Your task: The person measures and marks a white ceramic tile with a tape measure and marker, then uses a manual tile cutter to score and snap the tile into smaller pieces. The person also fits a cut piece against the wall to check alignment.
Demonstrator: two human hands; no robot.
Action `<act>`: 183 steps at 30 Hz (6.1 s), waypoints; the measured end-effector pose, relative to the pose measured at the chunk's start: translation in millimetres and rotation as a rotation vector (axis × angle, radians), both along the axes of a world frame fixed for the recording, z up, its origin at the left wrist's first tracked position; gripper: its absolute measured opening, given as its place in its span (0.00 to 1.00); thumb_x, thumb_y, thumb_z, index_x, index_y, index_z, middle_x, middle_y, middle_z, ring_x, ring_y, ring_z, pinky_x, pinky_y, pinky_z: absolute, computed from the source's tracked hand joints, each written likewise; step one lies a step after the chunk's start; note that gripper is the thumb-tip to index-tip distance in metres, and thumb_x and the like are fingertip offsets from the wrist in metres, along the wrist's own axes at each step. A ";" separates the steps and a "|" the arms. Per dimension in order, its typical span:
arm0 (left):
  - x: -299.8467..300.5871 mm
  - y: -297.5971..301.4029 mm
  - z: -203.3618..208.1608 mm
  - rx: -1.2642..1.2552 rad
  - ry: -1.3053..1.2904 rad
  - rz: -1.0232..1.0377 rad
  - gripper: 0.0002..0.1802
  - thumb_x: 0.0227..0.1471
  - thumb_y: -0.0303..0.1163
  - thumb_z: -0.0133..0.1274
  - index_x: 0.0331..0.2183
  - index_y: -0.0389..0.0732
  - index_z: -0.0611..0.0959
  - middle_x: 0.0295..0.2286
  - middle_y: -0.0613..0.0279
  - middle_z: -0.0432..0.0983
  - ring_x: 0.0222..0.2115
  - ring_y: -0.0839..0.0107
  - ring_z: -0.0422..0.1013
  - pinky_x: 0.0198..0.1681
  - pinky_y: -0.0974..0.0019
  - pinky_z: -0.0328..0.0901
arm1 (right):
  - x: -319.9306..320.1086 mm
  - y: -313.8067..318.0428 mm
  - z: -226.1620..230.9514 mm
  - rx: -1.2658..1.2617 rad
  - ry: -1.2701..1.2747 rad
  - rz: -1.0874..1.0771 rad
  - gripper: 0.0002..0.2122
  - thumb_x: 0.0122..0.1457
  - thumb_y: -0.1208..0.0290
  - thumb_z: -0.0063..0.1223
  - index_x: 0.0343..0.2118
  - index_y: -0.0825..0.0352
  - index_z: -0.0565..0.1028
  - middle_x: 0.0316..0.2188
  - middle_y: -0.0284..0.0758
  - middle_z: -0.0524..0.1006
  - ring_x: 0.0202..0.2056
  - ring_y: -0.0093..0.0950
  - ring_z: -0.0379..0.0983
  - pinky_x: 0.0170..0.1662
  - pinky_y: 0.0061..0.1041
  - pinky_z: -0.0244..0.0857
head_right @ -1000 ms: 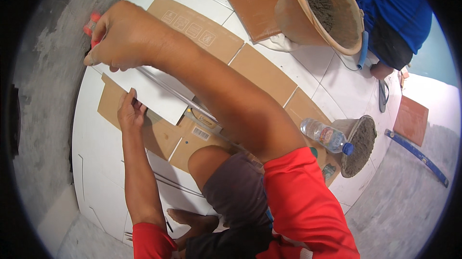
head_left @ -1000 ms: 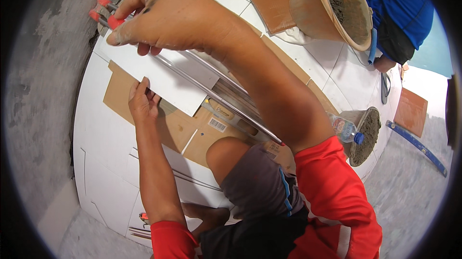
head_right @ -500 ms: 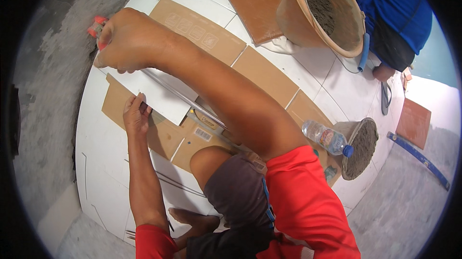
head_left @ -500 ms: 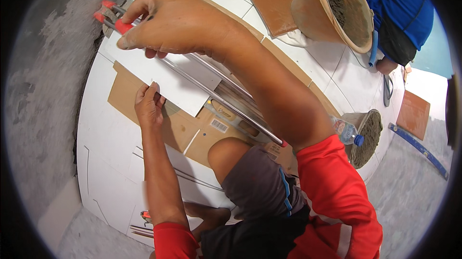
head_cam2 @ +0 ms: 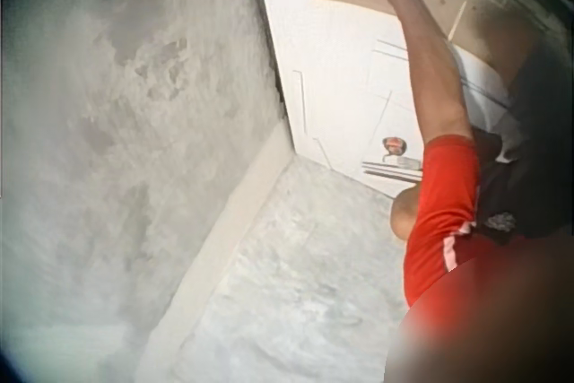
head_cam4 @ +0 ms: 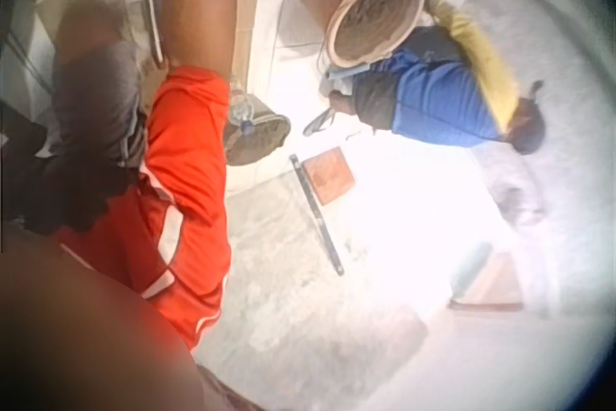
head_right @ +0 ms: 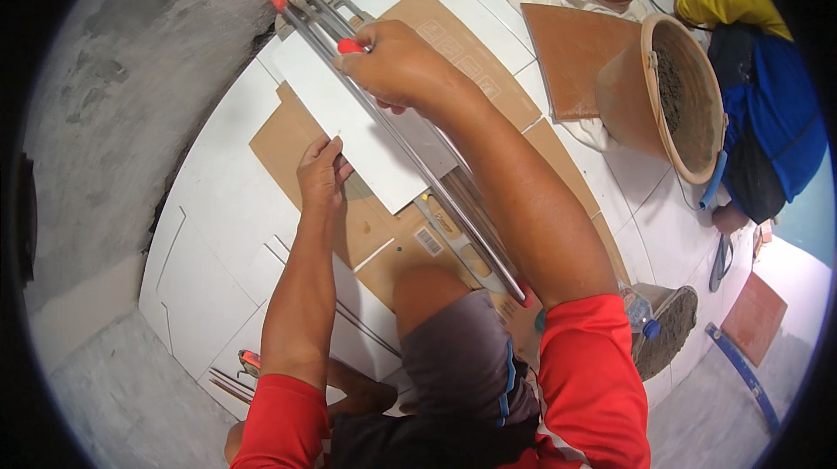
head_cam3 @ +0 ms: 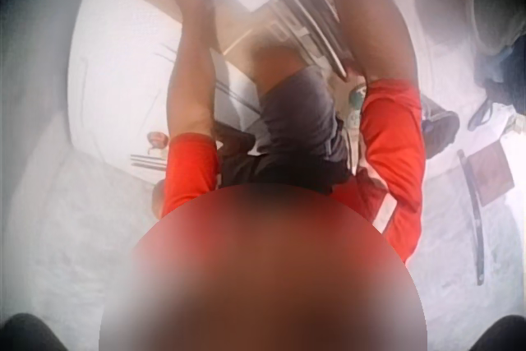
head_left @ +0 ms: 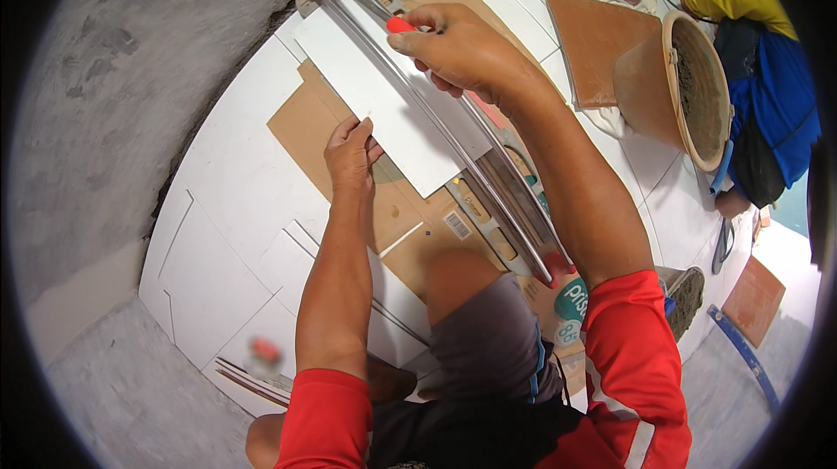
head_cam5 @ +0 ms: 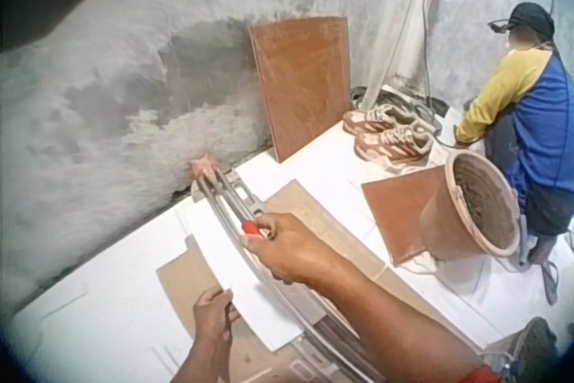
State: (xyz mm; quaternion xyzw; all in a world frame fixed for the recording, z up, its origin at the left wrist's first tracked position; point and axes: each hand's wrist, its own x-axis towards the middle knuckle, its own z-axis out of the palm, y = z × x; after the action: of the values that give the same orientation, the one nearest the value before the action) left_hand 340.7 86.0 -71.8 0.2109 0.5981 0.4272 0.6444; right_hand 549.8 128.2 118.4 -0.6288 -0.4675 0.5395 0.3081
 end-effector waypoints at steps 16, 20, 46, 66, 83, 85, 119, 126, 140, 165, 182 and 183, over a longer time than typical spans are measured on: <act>-3.3 0.8 1.0 -0.017 0.021 0.013 0.23 0.56 0.30 0.61 0.50 0.29 0.76 0.30 0.66 0.74 0.26 0.79 0.71 0.30 0.71 0.74 | 11.8 -50.8 9.4 -0.039 0.016 0.012 0.22 0.60 0.62 0.56 0.53 0.70 0.75 0.22 0.29 0.71 0.18 0.17 0.64 0.21 0.20 0.58; -2.6 -0.5 3.0 -0.003 0.024 0.014 0.24 0.55 0.30 0.61 0.50 0.28 0.76 0.30 0.66 0.75 0.26 0.79 0.72 0.30 0.70 0.75 | 15.7 -63.1 2.8 -0.050 0.027 -0.030 0.22 0.60 0.62 0.57 0.53 0.70 0.75 0.22 0.29 0.71 0.19 0.16 0.64 0.21 0.19 0.58; -10.0 -1.5 3.5 0.012 0.031 -0.052 0.28 0.54 0.35 0.62 0.51 0.27 0.76 0.39 0.55 0.77 0.32 0.72 0.74 0.34 0.67 0.75 | 1.1 -37.6 -41.4 0.168 0.034 -0.059 0.20 0.62 0.68 0.57 0.52 0.75 0.75 0.32 0.33 0.78 0.33 0.18 0.70 0.37 0.21 0.65; -7.7 -1.9 1.9 -0.010 0.042 -0.024 0.23 0.54 0.35 0.62 0.48 0.30 0.80 0.35 0.59 0.78 0.31 0.73 0.74 0.33 0.68 0.75 | 2.4 -29.7 -59.4 0.252 0.012 -0.043 0.21 0.62 0.68 0.57 0.54 0.76 0.74 0.35 0.34 0.78 0.35 0.19 0.70 0.39 0.22 0.65; -8.1 -0.4 0.1 -0.018 0.017 -0.016 0.22 0.53 0.35 0.64 0.46 0.32 0.81 0.33 0.62 0.78 0.31 0.75 0.74 0.32 0.69 0.74 | 2.9 -29.5 -65.4 0.258 -0.066 -0.037 0.23 0.63 0.67 0.57 0.58 0.75 0.71 0.36 0.33 0.78 0.32 0.18 0.68 0.37 0.20 0.65; -8.8 -1.1 0.0 -0.018 0.012 -0.011 0.21 0.53 0.35 0.63 0.46 0.33 0.81 0.33 0.63 0.78 0.30 0.75 0.74 0.31 0.70 0.74 | 0.0 -30.8 -61.0 0.238 -0.058 -0.055 0.23 0.63 0.68 0.57 0.58 0.75 0.71 0.36 0.33 0.78 0.32 0.18 0.68 0.37 0.21 0.65; 16.4 183.9 50.3 0.412 0.312 -0.307 0.63 0.44 0.32 0.68 0.68 0.30 0.43 0.62 0.41 0.59 0.41 0.61 0.77 0.36 0.67 0.75 | -4.8 -34.4 -49.9 0.123 0.040 -0.110 0.22 0.63 0.70 0.58 0.56 0.78 0.71 0.46 0.45 0.79 0.47 0.28 0.74 0.53 0.27 0.66; 24.0 182.2 45.0 0.367 0.279 -0.250 0.57 0.44 0.33 0.68 0.66 0.33 0.52 0.56 0.46 0.66 0.39 0.64 0.77 0.34 0.65 0.75 | -1.4 -31.5 -57.5 0.143 0.029 -0.130 0.23 0.63 0.69 0.59 0.56 0.78 0.71 0.47 0.45 0.79 0.48 0.28 0.74 0.53 0.27 0.66; 28.7 174.1 40.6 0.462 0.270 -0.208 0.31 0.49 0.34 0.65 0.52 0.31 0.75 0.45 0.53 0.75 0.32 0.71 0.75 0.31 0.68 0.72 | -1.4 -29.8 -65.4 0.255 0.041 -0.121 0.23 0.62 0.69 0.59 0.57 0.78 0.71 0.46 0.45 0.80 0.46 0.27 0.74 0.51 0.25 0.67; 67.7 71.9 41.2 0.163 0.119 -0.064 0.26 0.52 0.37 0.64 0.48 0.31 0.77 0.39 0.59 0.76 0.30 0.75 0.72 0.30 0.70 0.68 | 38.5 -137.5 -7.9 -0.107 0.100 -0.098 0.25 0.62 0.66 0.60 0.57 0.76 0.71 0.44 0.35 0.77 0.45 0.22 0.71 0.51 0.24 0.64; 104.6 -110.5 51.9 -0.058 -0.171 -0.201 0.25 0.57 0.37 0.61 0.50 0.32 0.75 0.40 0.57 0.75 0.32 0.72 0.73 0.36 0.68 0.71 | 88.8 -320.3 20.9 -0.343 0.076 -0.131 0.21 0.62 0.63 0.59 0.55 0.69 0.75 0.26 0.26 0.73 0.23 0.13 0.66 0.24 0.16 0.59; 105.0 -115.1 49.7 -0.094 -0.238 -0.165 0.25 0.57 0.36 0.60 0.51 0.32 0.74 0.41 0.56 0.75 0.35 0.70 0.73 0.38 0.67 0.71 | 87.9 -322.3 25.9 -0.355 0.085 -0.130 0.21 0.62 0.63 0.58 0.55 0.68 0.75 0.26 0.26 0.73 0.23 0.13 0.66 0.24 0.16 0.59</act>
State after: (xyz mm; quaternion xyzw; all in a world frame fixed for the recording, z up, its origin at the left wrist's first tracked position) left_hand 445.8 -29.1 -22.1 0.1772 0.5175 0.3662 0.7528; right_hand 637.7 -194.1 144.3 -0.6787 -0.3102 0.6185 0.2460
